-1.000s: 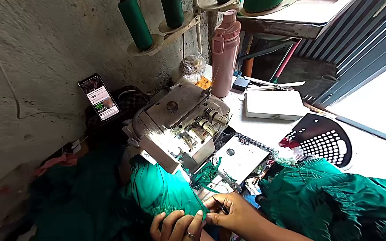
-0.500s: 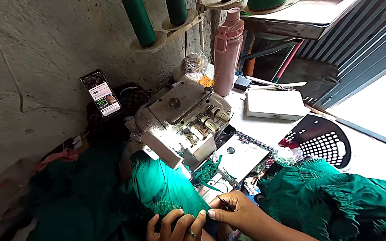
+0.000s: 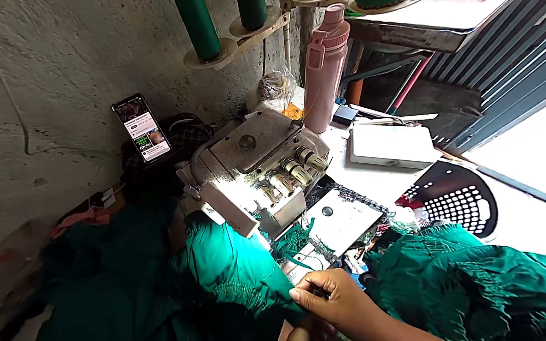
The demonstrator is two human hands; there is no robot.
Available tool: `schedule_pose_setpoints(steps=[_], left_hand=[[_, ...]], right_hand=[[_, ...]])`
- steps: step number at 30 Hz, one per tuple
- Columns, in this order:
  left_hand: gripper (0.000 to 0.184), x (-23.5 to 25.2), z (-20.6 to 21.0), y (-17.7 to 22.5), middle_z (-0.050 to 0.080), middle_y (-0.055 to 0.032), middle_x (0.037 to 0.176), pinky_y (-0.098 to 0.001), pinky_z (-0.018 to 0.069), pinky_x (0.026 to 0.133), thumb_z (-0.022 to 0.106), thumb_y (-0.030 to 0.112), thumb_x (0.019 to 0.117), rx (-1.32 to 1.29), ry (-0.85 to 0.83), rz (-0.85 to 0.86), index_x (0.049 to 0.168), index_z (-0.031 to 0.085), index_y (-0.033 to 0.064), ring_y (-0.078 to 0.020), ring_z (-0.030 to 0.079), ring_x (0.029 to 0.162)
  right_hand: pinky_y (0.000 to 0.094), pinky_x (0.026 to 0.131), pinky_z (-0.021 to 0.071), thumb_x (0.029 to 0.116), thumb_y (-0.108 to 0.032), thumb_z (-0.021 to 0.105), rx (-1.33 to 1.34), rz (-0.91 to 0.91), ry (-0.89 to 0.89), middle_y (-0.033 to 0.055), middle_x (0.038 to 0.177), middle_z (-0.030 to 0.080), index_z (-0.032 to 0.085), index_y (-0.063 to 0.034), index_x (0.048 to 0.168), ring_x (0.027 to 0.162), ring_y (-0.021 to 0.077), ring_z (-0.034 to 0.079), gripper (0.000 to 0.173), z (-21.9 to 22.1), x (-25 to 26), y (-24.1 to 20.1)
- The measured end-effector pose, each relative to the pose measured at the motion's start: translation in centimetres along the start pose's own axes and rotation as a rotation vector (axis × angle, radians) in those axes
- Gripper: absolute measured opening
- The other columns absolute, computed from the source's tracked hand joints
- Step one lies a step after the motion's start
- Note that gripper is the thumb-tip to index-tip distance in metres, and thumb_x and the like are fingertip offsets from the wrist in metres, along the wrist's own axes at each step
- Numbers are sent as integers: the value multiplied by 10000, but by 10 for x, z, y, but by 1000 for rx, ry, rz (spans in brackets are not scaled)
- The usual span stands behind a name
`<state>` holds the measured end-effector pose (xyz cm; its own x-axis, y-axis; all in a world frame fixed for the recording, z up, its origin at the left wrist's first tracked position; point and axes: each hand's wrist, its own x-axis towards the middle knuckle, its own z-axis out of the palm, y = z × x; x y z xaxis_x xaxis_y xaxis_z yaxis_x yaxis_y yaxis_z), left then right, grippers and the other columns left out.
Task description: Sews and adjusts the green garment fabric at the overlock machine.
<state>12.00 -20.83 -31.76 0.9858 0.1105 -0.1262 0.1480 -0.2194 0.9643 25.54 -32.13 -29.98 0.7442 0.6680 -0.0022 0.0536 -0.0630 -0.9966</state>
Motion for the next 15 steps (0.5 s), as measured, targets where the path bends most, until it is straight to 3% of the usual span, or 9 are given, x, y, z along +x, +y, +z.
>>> schedule_pose_setpoints(steps=[1,2,3,4,5,6,7,11,15], left_hand=[[587,4,3,-5,726,11,1052,-281,556,859,513,589,979,-355,8,-111,1148,646,43,-75,688,966],[602,9,5,-5,758,45,1067,-290,570,896,541,686,902,-662,87,-156,1139,718,162,-71,712,990],[521,14,6,3,772,65,1053,-297,574,929,587,663,891,-824,228,-129,1108,758,221,-66,722,999],[336,20,8,14,777,85,1022,-286,576,933,624,517,956,-835,438,-48,1075,767,237,-46,722,991],[146,27,12,25,780,94,979,-257,587,904,631,277,1004,-713,659,64,1050,745,198,-22,726,959],[110,32,12,30,770,135,982,-203,571,922,648,122,980,-487,788,180,1066,708,153,35,705,979],[134,35,7,30,754,157,996,-169,552,944,682,78,941,-224,843,272,1075,683,83,80,678,1009],[333,45,-22,27,737,-24,971,-119,511,947,710,206,906,382,846,376,992,670,-113,103,645,1016],[385,60,-43,41,745,-155,953,-218,529,928,639,286,929,671,816,147,997,727,-82,-65,709,975]], right_hand=[[95,532,376,954,-273,679,-17,-6,8,-65,649,605,722,-55,806,576,-102,482,267,0,0,0],[102,527,370,950,-271,677,-34,-21,20,-57,639,591,705,-54,798,569,-89,478,266,0,-1,1],[111,523,372,950,-271,673,-47,-33,29,-52,632,580,685,-57,792,563,-75,481,266,0,-2,2],[119,522,389,952,-269,669,-51,-41,34,-47,628,582,665,-61,785,560,-63,499,267,0,-3,2],[123,530,435,955,-265,672,-42,-42,27,-39,634,612,661,-61,789,561,-55,545,263,-1,-4,2],[124,540,452,956,-256,674,-27,-40,17,-35,641,626,660,-59,795,566,-52,562,255,-1,-3,0],[123,541,453,957,-253,674,-17,-41,12,-39,643,628,658,-62,794,567,-53,563,252,0,-2,0],[106,529,438,960,-261,660,3,-77,28,-72,629,605,648,-92,786,557,-71,546,243,3,15,-1],[147,515,433,957,-276,639,-4,-38,3,-86,606,577,635,-108,749,537,-48,534,267,4,48,-9]])
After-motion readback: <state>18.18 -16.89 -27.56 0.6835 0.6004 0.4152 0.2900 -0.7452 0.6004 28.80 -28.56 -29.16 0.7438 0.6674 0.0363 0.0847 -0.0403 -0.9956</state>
